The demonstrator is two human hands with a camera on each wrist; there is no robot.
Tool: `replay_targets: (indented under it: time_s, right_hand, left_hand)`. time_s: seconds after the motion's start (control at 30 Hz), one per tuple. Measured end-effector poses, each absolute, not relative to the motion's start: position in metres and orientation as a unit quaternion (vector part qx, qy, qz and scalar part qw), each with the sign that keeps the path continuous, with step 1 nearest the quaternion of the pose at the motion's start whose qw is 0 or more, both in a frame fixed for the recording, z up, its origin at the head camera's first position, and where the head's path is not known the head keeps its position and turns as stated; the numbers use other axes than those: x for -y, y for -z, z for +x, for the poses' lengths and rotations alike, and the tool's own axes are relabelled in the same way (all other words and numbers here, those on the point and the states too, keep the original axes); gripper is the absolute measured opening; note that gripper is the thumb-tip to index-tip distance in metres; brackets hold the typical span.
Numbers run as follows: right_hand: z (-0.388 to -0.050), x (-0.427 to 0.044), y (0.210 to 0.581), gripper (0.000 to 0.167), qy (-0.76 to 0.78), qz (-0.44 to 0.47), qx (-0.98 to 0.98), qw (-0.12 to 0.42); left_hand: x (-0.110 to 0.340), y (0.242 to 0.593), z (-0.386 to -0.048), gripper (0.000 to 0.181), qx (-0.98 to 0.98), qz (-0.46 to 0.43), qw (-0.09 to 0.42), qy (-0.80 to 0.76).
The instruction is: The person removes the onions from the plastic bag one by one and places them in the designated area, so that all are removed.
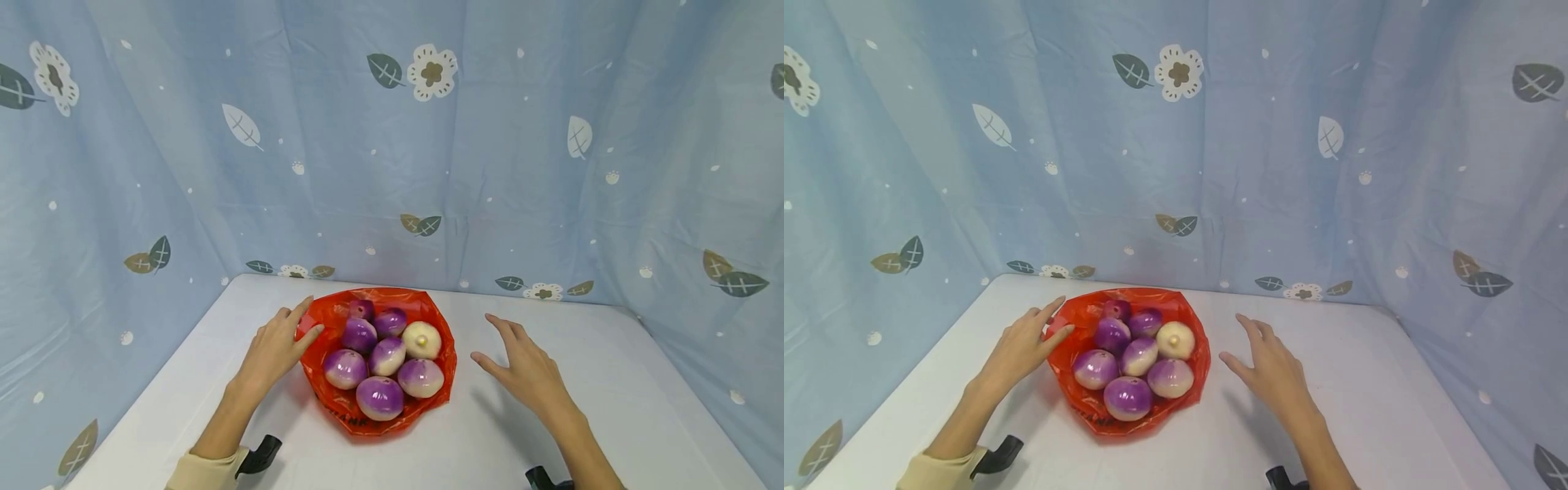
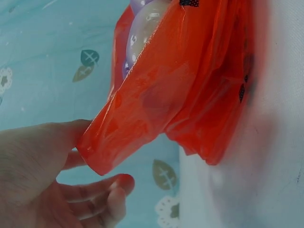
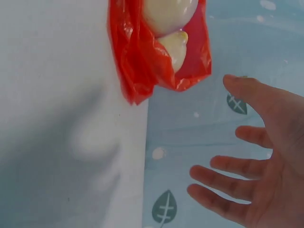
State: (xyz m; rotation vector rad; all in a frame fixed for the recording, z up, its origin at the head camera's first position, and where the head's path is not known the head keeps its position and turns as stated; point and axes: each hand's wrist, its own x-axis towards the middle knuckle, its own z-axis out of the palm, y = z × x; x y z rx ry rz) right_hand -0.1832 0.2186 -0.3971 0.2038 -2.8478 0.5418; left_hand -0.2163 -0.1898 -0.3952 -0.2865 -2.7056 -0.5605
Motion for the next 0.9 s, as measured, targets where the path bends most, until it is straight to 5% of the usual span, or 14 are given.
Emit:
replay_targets:
  time_s: [0.9]
  right_hand:
    - [-0.182,-0.176,0.401,0.062,-0.288,0.124,0.949,0.019]
  left_hand:
    - [0.189,0.396,-0.220,0.050,0.946,-0.136,0.186,0.227]
